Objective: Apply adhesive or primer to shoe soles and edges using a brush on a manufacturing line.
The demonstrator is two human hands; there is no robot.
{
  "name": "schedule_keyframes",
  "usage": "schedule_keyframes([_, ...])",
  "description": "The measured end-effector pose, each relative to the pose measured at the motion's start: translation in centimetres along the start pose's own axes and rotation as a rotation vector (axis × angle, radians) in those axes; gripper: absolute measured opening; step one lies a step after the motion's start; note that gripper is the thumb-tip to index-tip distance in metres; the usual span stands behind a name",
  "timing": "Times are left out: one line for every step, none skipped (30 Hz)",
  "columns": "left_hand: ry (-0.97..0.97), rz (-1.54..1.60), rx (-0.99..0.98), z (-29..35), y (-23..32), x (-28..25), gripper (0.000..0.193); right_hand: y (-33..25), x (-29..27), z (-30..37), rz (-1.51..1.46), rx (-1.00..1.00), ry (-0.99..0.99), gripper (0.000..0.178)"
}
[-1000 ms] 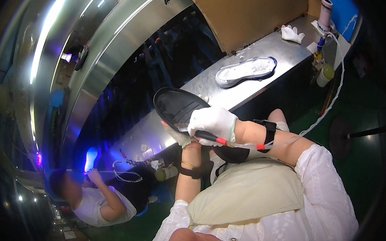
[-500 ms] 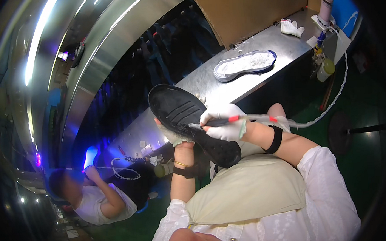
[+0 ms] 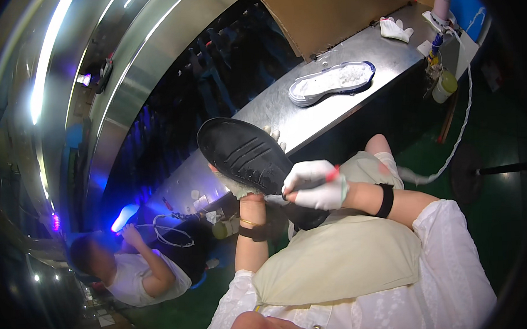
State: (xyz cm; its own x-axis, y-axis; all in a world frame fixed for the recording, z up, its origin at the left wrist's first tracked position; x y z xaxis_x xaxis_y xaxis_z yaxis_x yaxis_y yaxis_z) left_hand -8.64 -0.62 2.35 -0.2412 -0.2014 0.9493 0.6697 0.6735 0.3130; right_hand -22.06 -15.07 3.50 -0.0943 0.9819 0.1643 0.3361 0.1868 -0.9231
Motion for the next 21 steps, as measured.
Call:
schedule_keyframes([-0.075, 0.039, 0.000, 0.0, -0.1, 0.1, 0.103, 0.4, -0.3, 0.0, -0.325, 0.388, 0.106, 0.009])
schedule_keyframes([0.007, 0.008, 0.028, 0.0, -0.1, 0.0, 0.102, 0.6, -0.6, -0.4, -0.347, 0.424, 0.199, 0.011])
schedule_keyframes([0.063, -0.034, 0.061, 0.0, -0.1, -0.1, 0.100, 0.6, -1.0, -0.9, -0.341, 0.355, 0.212, 0.011])
schedule_keyframes([0.122, -0.077, 0.092, 0.0, -0.1, -0.1, 0.099, 0.6, -1.6, -1.5, -0.307, 0.342, 0.271, 0.011])
schedule_keyframes([0.038, -0.145, 0.067, -0.1, -0.2, 0.0, 0.090, 0.7, -1.8, -2.3, -0.291, 0.221, 0.245, 0.011])
schedule_keyframes([0.127, -0.156, 0.110, -0.2, -0.1, 0.0, 0.087, 0.9, -2.0, -3.2, -0.142, 0.123, 0.249, 0.011])
schedule_keyframes([0.200, -0.155, 0.139, -0.3, -0.1, 0.0, 0.084, 1.0, -2.3, -3.9, -0.066, 0.100, 0.252, 0.011])
schedule_keyframes([0.307, -0.140, 0.163, -0.4, 0.0, 0.0, 0.080, 1.0, -2.4, -4.5, -0.001, 0.049, 0.240, 0.011])
schedule_keyframes([0.285, -0.172, 0.169, -0.6, -0.1, 0.1, 0.078, 1.0, -2.4, -5.0, 0.098, -0.025, 0.252, 0.011])
schedule_keyframes([0.300, -0.189, 0.173, -0.8, -0.2, 0.2, 0.076, 0.9, -2.2, -5.2, 0.097, -0.051, 0.220, 0.011])
schedule_keyframes([0.358, -0.230, 0.189, -0.8, -0.3, 0.2, 0.073, 0.8, -2.0, -5.3, 0.094, -0.075, 0.187, 0.011])
schedule_keyframes([0.348, -0.259, 0.182, -0.9, -0.4, 0.3, 0.073, 0.7, -1.7, -5.2, 0.091, -0.099, 0.153, 0.011])
schedule_keyframes([0.379, -0.314, 0.185, -0.9, -0.6, 0.2, 0.073, 0.5, -1.6, -5.1, 0.329, -0.185, 0.136, 0.011])
schedule_keyframes([0.367, -0.335, 0.170, -1.0, -0.7, 0.1, 0.072, 0.5, -1.3, -4.8, 0.197, -0.050, 0.070, 0.013])
schedule_keyframes([0.398, -0.304, 0.169, -0.9, -0.7, -0.1, 0.074, 0.5, -1.4, -4.7, 0.141, -0.034, 0.084, 0.013])
schedule_keyframes([0.373, -0.361, 0.181, -0.8, -0.7, -0.3, 0.077, 0.5, -1.4, -4.5, 0.103, 0.002, 0.090, 0.013])
schedule_keyframes([0.355, -0.377, 0.172, -0.6, -0.5, -0.6, 0.079, 0.7, -1.8, -4.2, -0.109, 0.196, 0.147, 0.013])
schedule_keyframes([0.253, -0.362, 0.163, -0.4, -0.5, -0.9, 0.082, 0.9, -2.3, -3.8, -0.323, 0.355, 0.188, 0.013])
schedule_keyframes([0.284, -0.384, 0.161, 0.0, -0.5, -1.3, 0.085, 1.1, -2.6, -3.7, -0.299, 0.358, 0.245, 0.012])
schedule_keyframes([0.234, -0.377, 0.158, 0.5, -0.7, -1.7, 0.088, 1.2, -3.0, -3.3, -0.252, 0.320, 0.290, 0.010])
schedule_keyframes([0.157, -0.335, 0.143, 1.2, -1.1, -2.0, 0.091, 1.4, -3.4, -2.9, -0.245, 0.327, 0.320, 0.009])
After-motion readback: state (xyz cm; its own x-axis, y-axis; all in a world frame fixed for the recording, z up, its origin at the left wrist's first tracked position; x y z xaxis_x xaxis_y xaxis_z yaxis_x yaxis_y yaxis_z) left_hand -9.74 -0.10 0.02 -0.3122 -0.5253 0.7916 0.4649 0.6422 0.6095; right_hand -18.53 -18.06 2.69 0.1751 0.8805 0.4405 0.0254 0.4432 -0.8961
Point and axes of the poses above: each hand's wrist, its own z-axis away from the middle knuckle, its own x-axis out of the palm, y = z × x, the point moved 1 cm from there along -z, towards the middle knuckle, and after that the axes turned 1 degree about x, right-handed, at the moved point
